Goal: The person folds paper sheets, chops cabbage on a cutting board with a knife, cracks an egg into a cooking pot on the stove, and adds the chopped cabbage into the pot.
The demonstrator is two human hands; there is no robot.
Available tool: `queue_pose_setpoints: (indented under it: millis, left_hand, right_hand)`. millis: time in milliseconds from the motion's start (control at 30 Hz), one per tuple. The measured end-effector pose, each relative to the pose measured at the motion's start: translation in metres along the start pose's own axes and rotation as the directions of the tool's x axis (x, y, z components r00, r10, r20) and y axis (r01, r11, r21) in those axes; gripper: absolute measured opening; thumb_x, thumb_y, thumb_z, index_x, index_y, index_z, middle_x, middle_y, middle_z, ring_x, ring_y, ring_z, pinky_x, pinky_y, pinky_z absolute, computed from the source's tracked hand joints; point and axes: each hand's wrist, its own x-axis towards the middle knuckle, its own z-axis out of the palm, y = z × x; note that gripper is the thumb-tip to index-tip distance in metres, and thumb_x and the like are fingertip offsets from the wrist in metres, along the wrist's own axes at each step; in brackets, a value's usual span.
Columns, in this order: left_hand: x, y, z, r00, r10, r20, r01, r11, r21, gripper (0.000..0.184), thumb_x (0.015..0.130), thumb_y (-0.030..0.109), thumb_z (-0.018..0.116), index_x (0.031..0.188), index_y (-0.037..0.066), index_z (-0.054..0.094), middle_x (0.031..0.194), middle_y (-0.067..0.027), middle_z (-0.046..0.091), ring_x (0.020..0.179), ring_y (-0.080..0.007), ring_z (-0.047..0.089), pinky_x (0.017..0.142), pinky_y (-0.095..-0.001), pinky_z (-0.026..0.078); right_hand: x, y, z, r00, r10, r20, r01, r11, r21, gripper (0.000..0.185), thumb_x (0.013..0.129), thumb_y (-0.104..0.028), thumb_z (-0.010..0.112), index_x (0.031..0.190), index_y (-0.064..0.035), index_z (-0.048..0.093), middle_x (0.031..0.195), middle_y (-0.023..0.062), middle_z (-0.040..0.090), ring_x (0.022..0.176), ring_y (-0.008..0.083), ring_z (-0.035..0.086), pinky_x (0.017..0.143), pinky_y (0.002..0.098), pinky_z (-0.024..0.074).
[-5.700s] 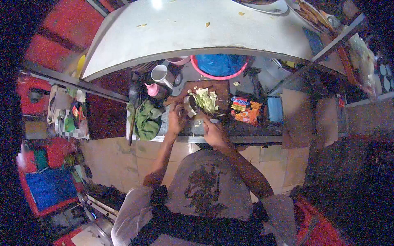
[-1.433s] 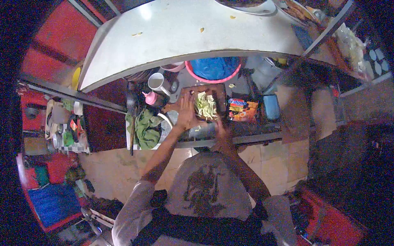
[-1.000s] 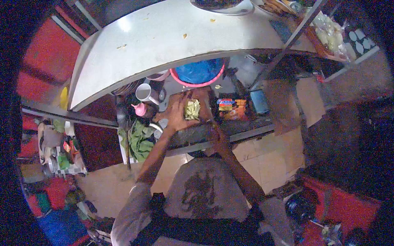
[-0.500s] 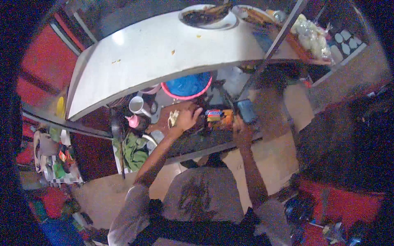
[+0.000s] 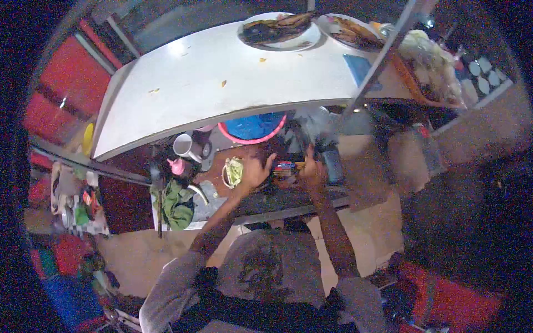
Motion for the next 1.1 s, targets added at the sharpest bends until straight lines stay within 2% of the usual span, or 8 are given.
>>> queue_pose_setpoints:
  millis: [200, 300, 400, 433, 600, 700, 967, 1100]
  left_hand:
    - [-0.057, -0.021, -0.061, 0.992, -0.026, -0.124, 0.075, 0.908, 0.413, 0.037, 0.081, 0.029, 0.058, 0.105, 0.002, 0.059, 0.110, -0.0153, 0.057, 0.105, -0.0327, 0.048, 0.091, -0.0461, 0.034]
    - [-0.068, -0.022, -0.076, 0.962, -0.260, -0.085, 0.273, 0.929, 0.249, 0.036, 0.082, 0.023, 0.057, 0.109, -0.001, 0.055, 0.115, -0.0161, 0.055, 0.109, -0.0323, 0.048, 0.092, -0.0441, 0.035]
    - [-0.080, -0.021, -0.096, 0.938, -0.257, -0.234, 0.181, 0.936, -0.303, 0.027, 0.090, 0.015, 0.047, 0.109, -0.003, 0.052, 0.117, -0.0206, 0.053, 0.108, -0.0339, 0.051, 0.091, -0.0380, 0.039]
    - [-0.086, -0.026, -0.099, 0.929, -0.273, -0.250, 0.194, 0.934, -0.301, 0.027, 0.090, 0.015, 0.047, 0.109, -0.003, 0.052, 0.117, -0.0206, 0.053, 0.108, -0.0339, 0.051, 0.091, -0.0380, 0.039]
    - [-0.166, -0.051, -0.090, 0.648, -0.601, -0.467, 0.425, 0.795, -0.433, 0.028, 0.093, 0.020, 0.046, 0.107, -0.003, 0.056, 0.100, -0.0182, 0.061, 0.095, -0.0249, 0.057, 0.084, -0.0339, 0.043]
    - [-0.211, -0.039, -0.085, 0.572, -0.665, -0.480, 0.521, 0.747, -0.413, 0.027, 0.093, 0.020, 0.047, 0.103, -0.003, 0.058, 0.095, -0.0169, 0.062, 0.090, -0.0252, 0.058, 0.082, -0.0340, 0.044]
    - [-0.324, 0.026, -0.041, 0.190, -0.693, -0.695, 0.728, 0.575, -0.374, 0.021, 0.090, 0.017, 0.051, 0.099, 0.002, 0.062, 0.095, -0.0174, 0.063, 0.090, -0.0253, 0.061, 0.078, -0.0342, 0.047]
    - [-0.345, 0.063, -0.042, -0.119, -0.828, -0.548, 0.619, 0.369, -0.693, 0.021, 0.089, 0.019, 0.053, 0.095, 0.001, 0.063, 0.094, -0.0172, 0.063, 0.088, -0.0261, 0.062, 0.075, -0.0335, 0.048]
  right_hand:
    - [0.078, -0.045, -0.002, 0.992, 0.015, 0.124, -0.009, 0.999, -0.048, 0.047, 0.076, -0.008, 0.056, 0.121, -0.0017, 0.045, 0.094, 0.0279, 0.058, 0.085, 0.0437, 0.057, 0.075, 0.0502, 0.0462]
    - [0.097, -0.047, 0.015, 0.955, 0.008, 0.296, -0.027, 0.998, 0.061, 0.045, 0.073, -0.008, 0.058, 0.116, -0.0013, 0.048, 0.100, 0.0275, 0.056, 0.086, 0.0441, 0.058, 0.075, 0.0501, 0.0461]
    - [0.068, -0.058, 0.019, 0.952, -0.190, -0.240, 0.215, 0.973, 0.080, 0.041, 0.074, -0.003, 0.053, 0.115, 0.0009, 0.051, 0.110, 0.0284, 0.052, 0.103, 0.0418, 0.051, 0.086, 0.0483, 0.0415]
    - [0.050, -0.078, 0.005, 0.988, -0.079, -0.129, 0.118, 0.937, 0.330, 0.042, 0.075, -0.002, 0.053, 0.117, 0.0031, 0.049, 0.115, 0.0284, 0.050, 0.109, 0.0414, 0.048, 0.091, 0.0463, 0.0396]
    - [-0.033, -0.138, 0.059, 0.774, -0.625, 0.103, 0.407, 0.616, 0.675, 0.102, 0.056, -0.032, 0.082, 0.139, -0.0124, 0.027, 0.142, 0.0295, 0.013, 0.131, 0.0488, 0.013, 0.105, 0.0573, 0.0161]
    - [-0.021, -0.162, 0.056, 0.655, -0.719, 0.234, 0.639, 0.692, 0.336, 0.100, 0.056, -0.040, 0.080, 0.140, -0.0187, 0.028, 0.144, 0.0263, 0.012, 0.132, 0.0476, 0.011, 0.104, 0.0612, 0.0110]
    - [-0.005, -0.168, 0.135, 0.466, -0.885, 0.018, 0.783, 0.421, 0.458, 0.015, 0.076, -0.015, 0.061, 0.086, -0.0030, 0.059, 0.087, 0.0136, 0.057, 0.086, 0.0333, 0.052, 0.077, 0.0448, 0.0395]
    - [-0.011, -0.164, 0.124, 0.493, -0.870, -0.021, 0.818, 0.455, 0.351, 0.017, 0.082, -0.015, 0.057, 0.093, -0.0031, 0.059, 0.102, 0.0173, 0.057, 0.101, 0.0346, 0.050, 0.090, 0.0455, 0.0365]
